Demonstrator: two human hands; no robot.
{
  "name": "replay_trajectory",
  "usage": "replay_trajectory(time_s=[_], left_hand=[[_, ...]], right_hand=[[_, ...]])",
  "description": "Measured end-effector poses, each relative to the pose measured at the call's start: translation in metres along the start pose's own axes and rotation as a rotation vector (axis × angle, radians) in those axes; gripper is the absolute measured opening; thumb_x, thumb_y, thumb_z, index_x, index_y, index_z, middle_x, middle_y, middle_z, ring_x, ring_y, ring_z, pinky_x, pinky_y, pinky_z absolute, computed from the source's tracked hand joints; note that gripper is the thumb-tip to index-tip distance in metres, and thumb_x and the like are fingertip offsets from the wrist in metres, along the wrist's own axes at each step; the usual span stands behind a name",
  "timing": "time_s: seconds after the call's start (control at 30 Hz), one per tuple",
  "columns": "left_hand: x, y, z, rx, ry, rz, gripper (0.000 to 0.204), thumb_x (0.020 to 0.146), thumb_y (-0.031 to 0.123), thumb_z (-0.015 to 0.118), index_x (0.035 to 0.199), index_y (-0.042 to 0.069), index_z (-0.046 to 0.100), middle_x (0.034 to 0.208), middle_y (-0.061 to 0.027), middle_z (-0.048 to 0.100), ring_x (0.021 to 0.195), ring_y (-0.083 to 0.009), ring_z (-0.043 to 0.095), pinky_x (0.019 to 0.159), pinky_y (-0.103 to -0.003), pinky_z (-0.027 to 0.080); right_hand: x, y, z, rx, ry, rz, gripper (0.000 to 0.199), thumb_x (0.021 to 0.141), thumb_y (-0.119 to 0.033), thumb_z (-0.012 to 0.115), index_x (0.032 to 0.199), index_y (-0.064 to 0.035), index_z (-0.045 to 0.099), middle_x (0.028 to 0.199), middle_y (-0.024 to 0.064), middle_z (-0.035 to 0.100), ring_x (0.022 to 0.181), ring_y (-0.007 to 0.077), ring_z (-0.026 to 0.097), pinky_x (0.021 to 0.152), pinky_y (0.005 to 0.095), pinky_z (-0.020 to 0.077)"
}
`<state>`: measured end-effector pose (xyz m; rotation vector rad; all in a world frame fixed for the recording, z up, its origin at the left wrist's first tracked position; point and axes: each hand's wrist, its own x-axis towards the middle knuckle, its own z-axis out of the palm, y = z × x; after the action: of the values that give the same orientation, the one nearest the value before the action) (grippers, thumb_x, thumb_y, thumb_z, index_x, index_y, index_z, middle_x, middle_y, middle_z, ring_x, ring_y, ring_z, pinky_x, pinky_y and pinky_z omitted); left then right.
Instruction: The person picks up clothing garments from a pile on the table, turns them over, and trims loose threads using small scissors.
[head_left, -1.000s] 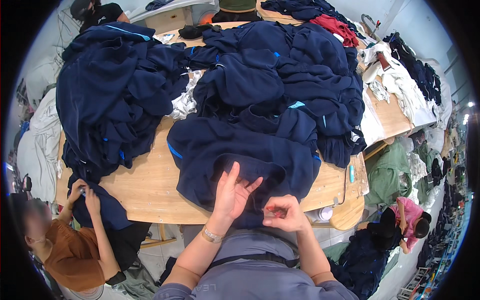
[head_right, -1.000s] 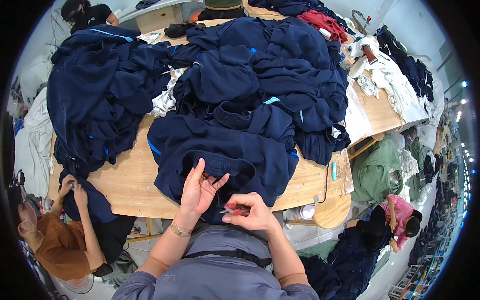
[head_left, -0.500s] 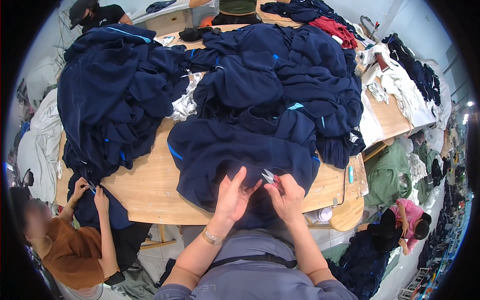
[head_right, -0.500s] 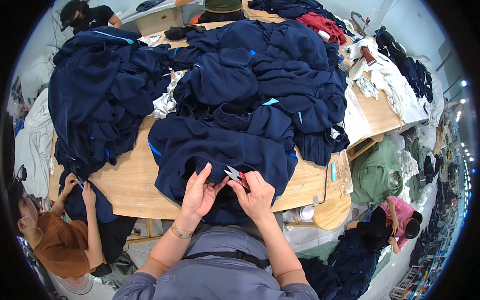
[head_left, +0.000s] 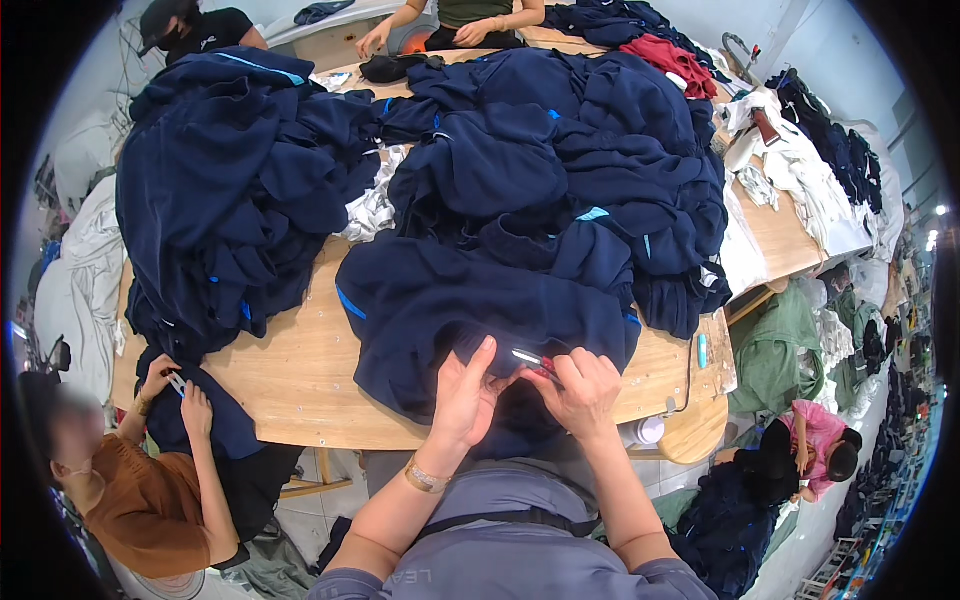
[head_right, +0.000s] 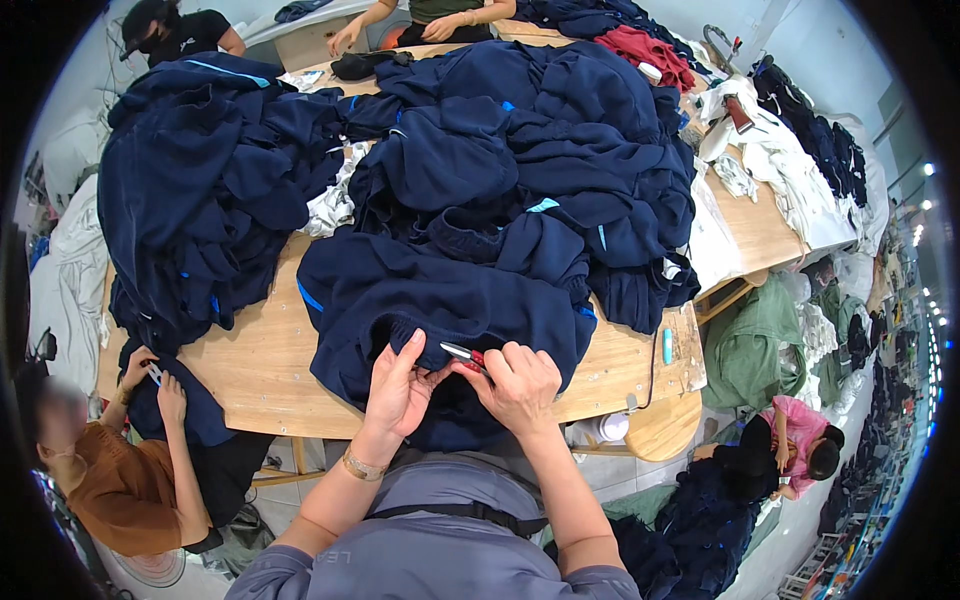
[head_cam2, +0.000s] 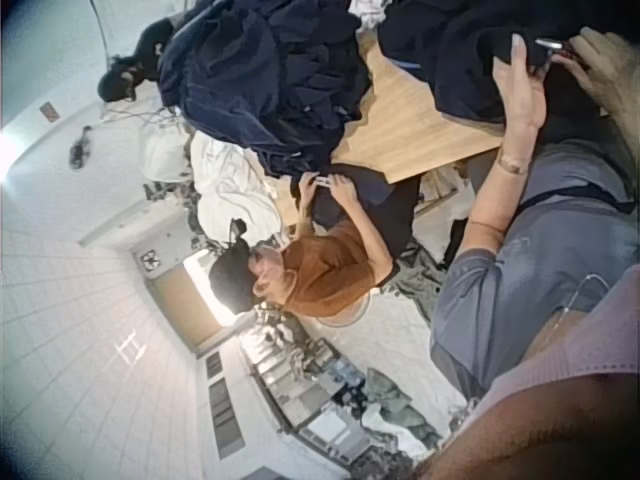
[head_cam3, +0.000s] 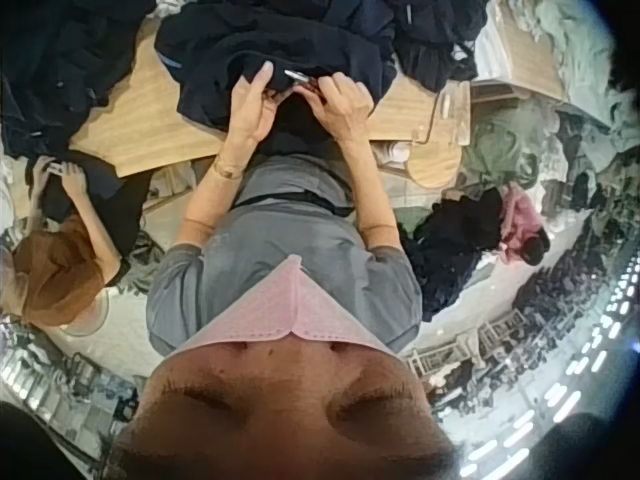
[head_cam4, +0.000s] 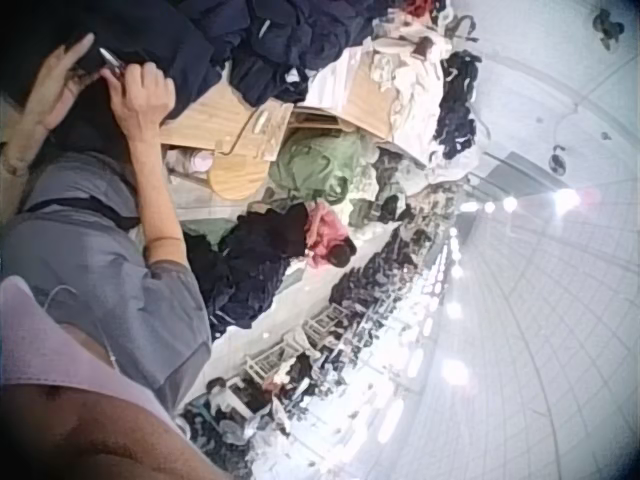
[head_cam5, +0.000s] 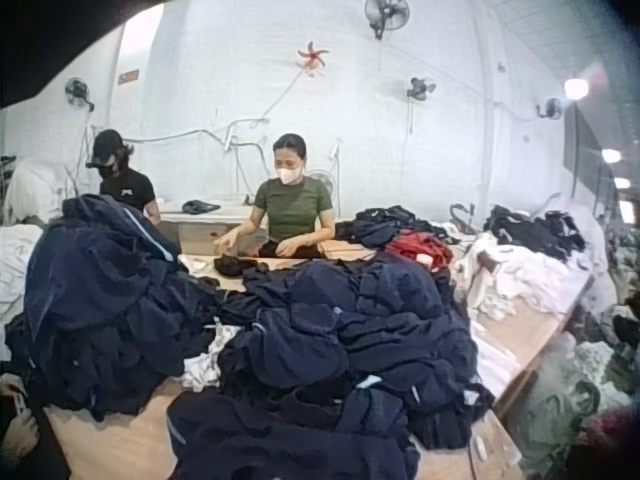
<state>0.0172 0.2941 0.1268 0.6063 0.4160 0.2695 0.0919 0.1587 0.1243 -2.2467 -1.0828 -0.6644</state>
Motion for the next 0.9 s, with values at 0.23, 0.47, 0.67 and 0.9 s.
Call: replay_trajectory(time_s=[0.23, 0.47, 0.67, 0.9], left_hand=[[0.0, -0.003, -0.002, 0.044, -0.018, 0.027, 0.013, 0.094, 0.018, 0.051, 0.101, 0.008, 0.052, 0.095, -0.0049, 0.062, 0.086, -0.0142, 0.062, 0.076, -0.031, 0.055], [-0.001, 0.0, 0.002, -0.113, -0.063, -0.005, 0.019, 0.094, 0.019, 0.049, 0.106, 0.004, 0.053, 0.103, -0.0083, 0.061, 0.094, -0.0179, 0.06, 0.085, -0.036, 0.052], [-0.002, -0.009, -0.005, -0.099, -0.067, -0.002, 0.02, 0.094, 0.013, 0.047, 0.109, 0.002, 0.054, 0.103, -0.0083, 0.062, 0.093, -0.017, 0.061, 0.082, -0.031, 0.051], [0.006, -0.008, -0.007, -0.097, -0.003, 0.072, 0.011, 0.094, 0.012, 0.049, 0.099, 0.005, 0.055, 0.097, -0.0094, 0.063, 0.088, -0.0173, 0.062, 0.088, -0.038, 0.051]], right_hand=[[0.002, 0.001, 0.0, 0.026, -0.006, 0.001, 0.037, 0.066, -0.036, 0.075, 0.06, -0.0096, 0.05, 0.057, 0.0029, 0.042, 0.048, 0.0224, 0.043, 0.047, 0.0332, 0.0306], [-0.006, -0.007, 0.001, 0.455, -0.003, 0.405, 0.03, 0.071, -0.019, 0.078, 0.074, -0.0045, 0.052, 0.062, 0.0017, 0.05, 0.055, 0.0103, 0.049, 0.052, 0.0232, 0.0383], [-0.002, -0.03, 0.013, 0.787, -0.106, 0.627, 0.033, 0.069, -0.009, 0.08, 0.085, -0.0007, 0.053, 0.074, -0.0025, 0.055, 0.066, 0.0014, 0.047, 0.055, 0.0162, 0.0394], [-0.005, -0.047, -0.006, 0.985, -0.351, 0.292, 0.019, 0.069, -0.002, 0.072, 0.077, -0.0009, 0.055, 0.06, 0.0044, 0.051, 0.048, 0.0081, 0.047, 0.046, 0.0213, 0.0375]])
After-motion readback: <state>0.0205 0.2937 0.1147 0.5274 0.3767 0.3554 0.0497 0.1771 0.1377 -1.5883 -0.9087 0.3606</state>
